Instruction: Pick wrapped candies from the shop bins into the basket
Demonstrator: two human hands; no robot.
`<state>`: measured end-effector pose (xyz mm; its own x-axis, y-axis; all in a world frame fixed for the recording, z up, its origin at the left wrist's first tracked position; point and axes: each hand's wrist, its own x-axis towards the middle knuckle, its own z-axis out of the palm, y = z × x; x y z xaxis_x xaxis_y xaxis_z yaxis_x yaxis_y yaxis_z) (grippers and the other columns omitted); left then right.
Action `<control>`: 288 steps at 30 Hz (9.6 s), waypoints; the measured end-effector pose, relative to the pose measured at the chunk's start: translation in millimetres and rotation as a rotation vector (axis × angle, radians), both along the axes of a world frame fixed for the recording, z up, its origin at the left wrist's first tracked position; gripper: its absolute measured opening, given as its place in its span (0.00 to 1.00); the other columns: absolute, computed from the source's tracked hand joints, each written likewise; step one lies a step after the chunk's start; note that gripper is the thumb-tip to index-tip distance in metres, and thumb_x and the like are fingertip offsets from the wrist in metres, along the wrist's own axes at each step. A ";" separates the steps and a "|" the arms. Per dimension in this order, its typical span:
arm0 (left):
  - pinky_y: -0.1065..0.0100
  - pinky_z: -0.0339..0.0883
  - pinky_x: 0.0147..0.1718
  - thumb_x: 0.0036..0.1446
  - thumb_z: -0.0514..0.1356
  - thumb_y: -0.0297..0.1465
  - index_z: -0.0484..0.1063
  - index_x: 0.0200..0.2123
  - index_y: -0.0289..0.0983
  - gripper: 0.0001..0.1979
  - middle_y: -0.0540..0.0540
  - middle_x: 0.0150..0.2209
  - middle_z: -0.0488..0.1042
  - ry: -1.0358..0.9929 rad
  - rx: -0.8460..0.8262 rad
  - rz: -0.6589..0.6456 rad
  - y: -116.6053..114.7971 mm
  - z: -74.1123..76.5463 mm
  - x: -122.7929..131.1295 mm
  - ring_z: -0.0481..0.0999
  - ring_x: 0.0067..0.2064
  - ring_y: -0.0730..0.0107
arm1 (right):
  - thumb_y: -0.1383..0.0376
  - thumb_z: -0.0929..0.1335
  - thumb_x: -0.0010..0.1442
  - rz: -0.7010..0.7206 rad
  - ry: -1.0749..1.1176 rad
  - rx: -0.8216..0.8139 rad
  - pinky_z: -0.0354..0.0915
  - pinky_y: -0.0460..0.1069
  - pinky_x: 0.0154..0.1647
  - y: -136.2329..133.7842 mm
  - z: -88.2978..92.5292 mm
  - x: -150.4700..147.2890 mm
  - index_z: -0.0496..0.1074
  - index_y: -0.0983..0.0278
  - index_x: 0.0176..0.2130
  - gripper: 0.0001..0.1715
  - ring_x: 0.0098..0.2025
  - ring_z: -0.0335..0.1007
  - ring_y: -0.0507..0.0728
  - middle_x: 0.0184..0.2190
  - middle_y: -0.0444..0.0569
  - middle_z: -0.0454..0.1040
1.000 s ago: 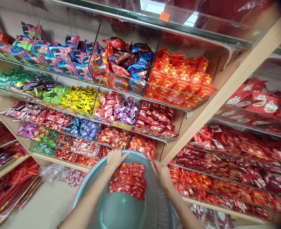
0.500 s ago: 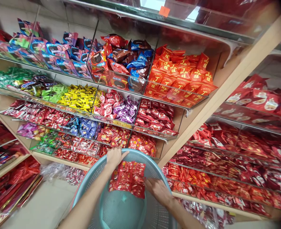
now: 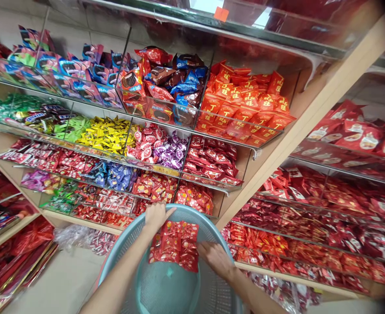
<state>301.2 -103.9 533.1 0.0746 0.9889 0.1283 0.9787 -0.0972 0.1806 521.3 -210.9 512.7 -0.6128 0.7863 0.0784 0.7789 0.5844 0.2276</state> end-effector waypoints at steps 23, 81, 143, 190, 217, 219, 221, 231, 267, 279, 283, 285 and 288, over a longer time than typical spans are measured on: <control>0.63 0.58 0.34 0.49 0.36 0.53 0.66 0.40 0.31 0.35 0.37 0.33 0.71 0.012 0.000 0.009 -0.1 -1.9 0.0 0.70 0.37 0.55 | 0.51 0.57 0.55 -0.195 0.116 0.005 0.58 0.45 0.23 -2.2 -1.7 -20.3 0.62 0.62 0.32 0.18 0.28 0.68 0.54 0.29 0.46 0.67; 0.61 0.59 0.35 0.48 0.37 0.54 0.67 0.39 0.32 0.35 0.37 0.33 0.72 0.016 0.009 0.014 -2.9 5.2 1.5 0.70 0.37 0.54 | 0.50 0.55 0.54 -0.906 0.875 -0.244 0.60 0.45 0.28 130.9 -2.0 17.2 0.60 0.65 0.44 0.26 0.28 0.69 0.53 0.29 0.49 0.72; 0.62 0.59 0.36 0.51 0.31 0.51 0.69 0.36 0.33 0.36 0.38 0.34 0.73 -0.044 -0.025 0.034 -1.3 8.2 1.4 0.71 0.37 0.57 | 0.57 0.62 0.51 -0.973 0.403 -0.166 0.60 0.52 0.34 130.9 15.7 -3.3 0.50 0.68 0.50 0.31 0.39 0.67 0.62 0.36 0.57 0.68; 0.62 0.58 0.37 0.53 0.32 0.49 0.68 0.37 0.33 0.34 0.38 0.34 0.72 -0.025 -0.020 0.022 2.1 3.0 0.9 0.70 0.37 0.57 | 0.61 0.67 0.47 -0.146 0.812 -0.264 0.52 0.52 0.45 23.4 -6.8 -89.9 0.64 0.57 0.40 0.17 0.43 0.59 0.56 0.39 0.44 0.67; 0.60 0.58 0.37 0.51 0.30 0.50 0.69 0.37 0.33 0.37 0.37 0.33 0.73 -0.038 -0.008 0.016 -0.1 5.7 1.4 0.71 0.37 0.56 | 0.57 0.59 0.55 -0.323 0.885 0.043 0.53 0.50 0.42 54.0 15.8 -51.9 0.66 0.59 0.36 0.12 0.41 0.59 0.55 0.36 0.46 0.65; 0.60 0.58 0.37 0.51 0.30 0.51 0.69 0.38 0.33 0.37 0.37 0.33 0.73 -0.039 -0.030 0.020 -0.8 7.3 1.5 0.71 0.37 0.56 | 0.59 0.58 0.56 -0.414 0.903 0.116 0.54 0.50 0.43 73.9 14.9 -31.8 0.65 0.62 0.39 0.14 0.41 0.59 0.55 0.38 0.49 0.65; 0.60 0.58 0.37 0.51 0.29 0.51 0.69 0.38 0.33 0.37 0.37 0.34 0.72 -0.043 -0.039 0.030 -1.3 8.0 1.8 0.71 0.37 0.56 | 0.61 0.59 0.55 -0.543 0.872 0.147 0.54 0.51 0.44 94.2 11.5 -11.7 0.62 0.65 0.43 0.17 0.44 0.58 0.57 0.40 0.52 0.64; 0.63 0.59 0.37 0.52 0.31 0.50 0.69 0.37 0.33 0.35 0.38 0.34 0.72 -0.050 -0.027 0.043 -1.5 6.4 2.4 0.71 0.37 0.59 | 0.74 0.55 0.53 -0.902 0.512 -0.084 0.58 0.48 0.38 145.3 -3.4 6.1 0.57 0.71 0.47 0.21 0.41 0.64 0.57 0.41 0.59 0.65; 0.62 0.58 0.37 0.52 0.31 0.50 0.69 0.35 0.33 0.35 0.38 0.32 0.72 -0.075 0.030 0.032 -1.5 3.7 1.8 0.71 0.36 0.58 | 0.66 0.62 0.50 -0.413 1.365 -0.094 0.61 0.47 0.34 92.3 39.5 -5.2 0.54 0.61 0.52 0.29 0.32 0.64 0.52 0.34 0.46 0.67; 0.61 0.59 0.35 0.51 0.29 0.50 0.68 0.38 0.34 0.37 0.38 0.32 0.73 -0.039 0.005 0.024 -2.2 6.4 1.5 0.71 0.35 0.58 | 0.67 0.69 0.44 -0.489 2.329 -0.998 0.64 0.45 0.37 47.5 16.5 -24.4 0.64 0.60 0.44 0.25 0.36 0.68 0.50 0.37 0.44 0.71; 0.62 0.58 0.35 0.51 0.29 0.51 0.68 0.37 0.33 0.37 0.38 0.33 0.72 -0.045 0.004 0.025 -2.1 5.7 1.1 0.71 0.35 0.58 | 0.66 0.70 0.42 -0.610 2.310 -0.948 0.64 0.44 0.34 45.7 5.0 -21.8 0.67 0.64 0.35 0.17 0.30 0.69 0.49 0.31 0.44 0.72; 0.62 0.58 0.36 0.51 0.29 0.51 0.68 0.37 0.33 0.37 0.38 0.32 0.72 -0.046 0.001 0.029 -2.1 5.1 1.1 0.71 0.35 0.58 | 0.65 0.71 0.39 -0.654 2.258 -0.856 0.65 0.45 0.31 44.4 -0.4 -25.0 0.66 0.65 0.31 0.16 0.27 0.68 0.49 0.28 0.43 0.72; 0.61 0.58 0.35 0.51 0.28 0.51 0.69 0.37 0.33 0.37 0.38 0.32 0.72 -0.039 0.013 0.032 -1.9 3.7 1.4 0.71 0.35 0.58 | 0.62 0.71 0.37 -0.739 2.161 -0.639 0.66 0.46 0.28 44.6 -8.6 -32.6 0.63 0.65 0.28 0.17 0.25 0.67 0.50 0.24 0.41 0.69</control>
<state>302.6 -105.8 536.9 0.0373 0.9889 0.1437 0.9735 -0.0684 0.2180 488.8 -166.3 504.2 0.2633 0.9250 -0.2738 -0.4043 -0.1519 -0.9019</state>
